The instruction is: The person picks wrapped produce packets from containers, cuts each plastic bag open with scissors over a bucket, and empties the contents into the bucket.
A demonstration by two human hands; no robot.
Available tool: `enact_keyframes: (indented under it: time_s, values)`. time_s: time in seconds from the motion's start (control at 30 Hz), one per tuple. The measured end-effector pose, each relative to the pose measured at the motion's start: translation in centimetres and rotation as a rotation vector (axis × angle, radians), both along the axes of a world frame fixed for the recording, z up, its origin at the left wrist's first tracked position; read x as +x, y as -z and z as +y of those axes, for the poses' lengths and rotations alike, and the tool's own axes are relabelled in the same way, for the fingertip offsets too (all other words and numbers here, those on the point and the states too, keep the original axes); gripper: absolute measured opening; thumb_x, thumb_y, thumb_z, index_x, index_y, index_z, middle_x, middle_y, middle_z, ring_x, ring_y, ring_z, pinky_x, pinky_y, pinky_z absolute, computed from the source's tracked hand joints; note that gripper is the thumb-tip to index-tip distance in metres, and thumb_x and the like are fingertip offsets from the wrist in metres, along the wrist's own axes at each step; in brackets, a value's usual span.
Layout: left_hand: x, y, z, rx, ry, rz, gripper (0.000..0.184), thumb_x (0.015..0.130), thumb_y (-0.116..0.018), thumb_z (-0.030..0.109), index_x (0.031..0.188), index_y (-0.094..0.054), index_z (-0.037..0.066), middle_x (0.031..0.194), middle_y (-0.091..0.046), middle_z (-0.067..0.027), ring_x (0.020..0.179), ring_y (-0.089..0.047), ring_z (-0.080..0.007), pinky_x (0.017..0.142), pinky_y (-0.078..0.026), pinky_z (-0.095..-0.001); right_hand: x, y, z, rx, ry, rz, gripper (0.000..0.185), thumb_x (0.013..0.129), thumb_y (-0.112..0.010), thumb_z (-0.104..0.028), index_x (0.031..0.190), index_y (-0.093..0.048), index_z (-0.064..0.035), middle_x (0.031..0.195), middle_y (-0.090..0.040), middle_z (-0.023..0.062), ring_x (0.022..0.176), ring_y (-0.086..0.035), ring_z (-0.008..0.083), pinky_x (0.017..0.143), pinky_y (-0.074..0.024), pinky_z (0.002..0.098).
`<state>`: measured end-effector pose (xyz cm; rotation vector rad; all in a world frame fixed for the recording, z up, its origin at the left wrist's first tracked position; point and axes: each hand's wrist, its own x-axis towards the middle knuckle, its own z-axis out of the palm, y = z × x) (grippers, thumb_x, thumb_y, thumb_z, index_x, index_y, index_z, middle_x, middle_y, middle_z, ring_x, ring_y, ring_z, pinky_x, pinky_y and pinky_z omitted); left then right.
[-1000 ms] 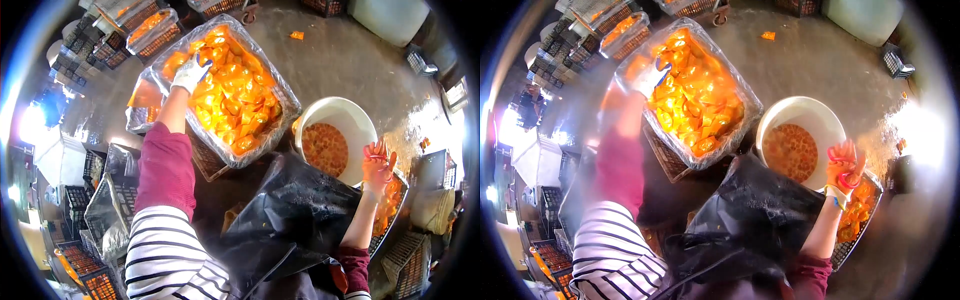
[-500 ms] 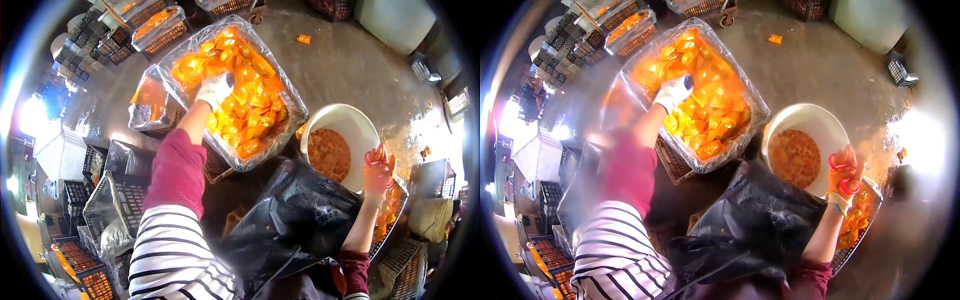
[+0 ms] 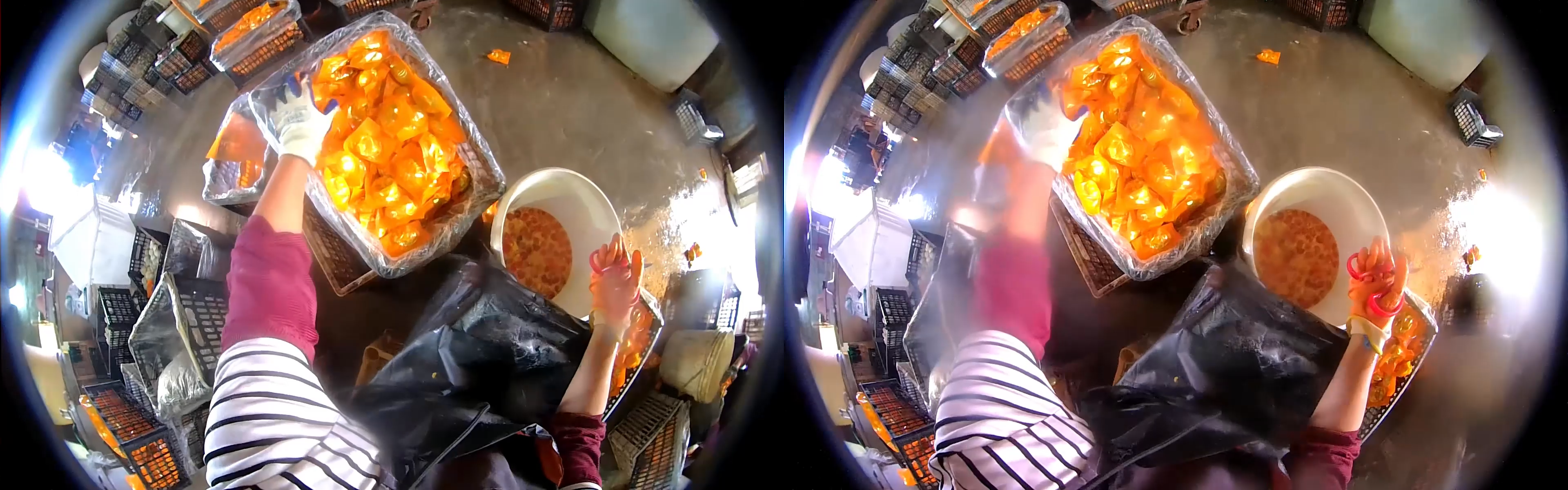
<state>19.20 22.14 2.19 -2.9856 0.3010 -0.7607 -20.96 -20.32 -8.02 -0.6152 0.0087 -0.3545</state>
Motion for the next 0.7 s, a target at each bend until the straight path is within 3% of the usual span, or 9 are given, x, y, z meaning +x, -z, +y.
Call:
enact_keyframes:
  time_s: [0.13,0.2,0.27,0.33,0.37,0.5,0.53,0.63,0.7]
  values:
    - [-0.8,1.5,-1.2,-0.085,-0.011,-0.023,0.073,0.076,-0.066,0.050,0.133,-0.045,0.011,0.143,-0.036,-0.0157,0.125,-0.043,-0.0349,0.102,-0.038,-0.0443,0.8,-0.7,1.6,0.148,0.294,0.220,0.039,0.095,-0.049,-0.036,0.117,-0.059,-0.0059,0.118,-0.062,0.0033,0.102,-0.055,0.0189,0.093,-0.0379,0.0323]
    - [0.2,3.6,0.4,-0.279,0.273,-0.047,0.070,0.073,-0.068,0.055,0.127,-0.052,0.014,0.120,-0.054,-0.0215,0.112,-0.053,-0.0379,0.094,-0.043,-0.0487,0.7,-0.9,1.4,0.090,0.180,0.155,0.039,0.095,-0.048,-0.037,0.116,-0.060,-0.0067,0.120,-0.061,0.0051,0.102,-0.056,0.0202,0.094,-0.0394,0.0340]
    - [-0.4,6.7,0.9,-0.266,0.274,-0.083,0.065,0.077,-0.064,0.055,0.126,-0.053,0.013,0.116,-0.057,-0.0220,0.106,-0.057,-0.0368,0.090,-0.046,-0.0436,0.6,-1.7,2.3,0.024,0.100,0.098,0.040,0.095,-0.048,-0.038,0.117,-0.059,-0.0063,0.122,-0.060,0.0066,0.103,-0.056,0.0206,0.093,-0.0404,0.0354]
    - [-4.7,4.6,-1.1,-0.081,0.064,0.236,0.059,0.081,-0.058,0.055,0.123,-0.055,0.013,0.119,-0.057,-0.0190,0.106,-0.058,-0.0341,0.088,-0.046,-0.0425,0.3,0.5,0.9,0.019,0.072,0.081,0.041,0.096,-0.047,-0.036,0.121,-0.055,-0.0054,0.125,-0.057,0.0095,0.109,-0.054,0.0216,0.097,-0.0398,0.0374]
    - [-5.3,5.7,-1.2,0.036,0.145,0.096,0.055,0.083,-0.054,0.055,0.120,-0.057,0.014,0.118,-0.058,-0.0168,0.102,-0.060,-0.0331,0.086,-0.047,-0.0426,0.0,0.6,0.6,0.046,0.125,0.115,0.041,0.096,-0.047,-0.035,0.123,-0.053,-0.0048,0.127,-0.056,0.0107,0.112,-0.053,0.0220,0.099,-0.0391,0.0381]
    - [-6.5,5.7,-2.1,-0.122,0.228,0.352,0.049,0.083,-0.055,0.056,0.111,-0.061,0.015,0.108,-0.062,-0.0168,0.094,-0.062,-0.0339,0.082,-0.047,-0.0466,-0.2,-0.5,3.3,0.107,0.475,0.319,0.042,0.099,-0.043,-0.030,0.128,-0.045,-0.0003,0.134,-0.049,0.0140,0.124,-0.046,0.0244,0.108,-0.0350,0.0409]
    - [-7.4,5.5,-2.2,-0.077,0.259,0.326,0.049,0.082,-0.055,0.056,0.109,-0.061,0.015,0.105,-0.063,-0.0168,0.093,-0.062,-0.0334,0.080,-0.048,-0.0460,-0.5,0.2,2.9,0.075,0.356,0.169,0.042,0.098,-0.044,-0.031,0.127,-0.045,-0.0001,0.134,-0.048,0.0139,0.123,-0.047,0.0244,0.107,-0.0358,0.0407]
    - [-8.7,4.6,-2.2,-0.328,0.481,0.416,0.041,0.081,-0.063,0.048,0.104,-0.065,0.014,0.099,-0.066,-0.0145,0.091,-0.063,-0.0317,0.081,-0.050,-0.0410,-0.9,1.5,1.7,0.035,0.189,0.002,0.044,0.097,-0.046,-0.033,0.127,-0.046,0.0003,0.135,-0.047,0.0138,0.122,-0.047,0.0240,0.105,-0.0371,0.0399]
    - [-8.2,4.5,-2.0,-0.529,0.396,0.286,0.036,0.079,-0.068,0.042,0.101,-0.068,0.013,0.095,-0.068,-0.0140,0.088,-0.065,-0.0324,0.082,-0.051,-0.0393,-0.9,1.2,1.7,0.100,0.328,0.257,0.046,0.096,-0.048,-0.034,0.127,-0.046,0.0002,0.136,-0.046,0.0139,0.123,-0.046,0.0235,0.105,-0.0365,0.0392]
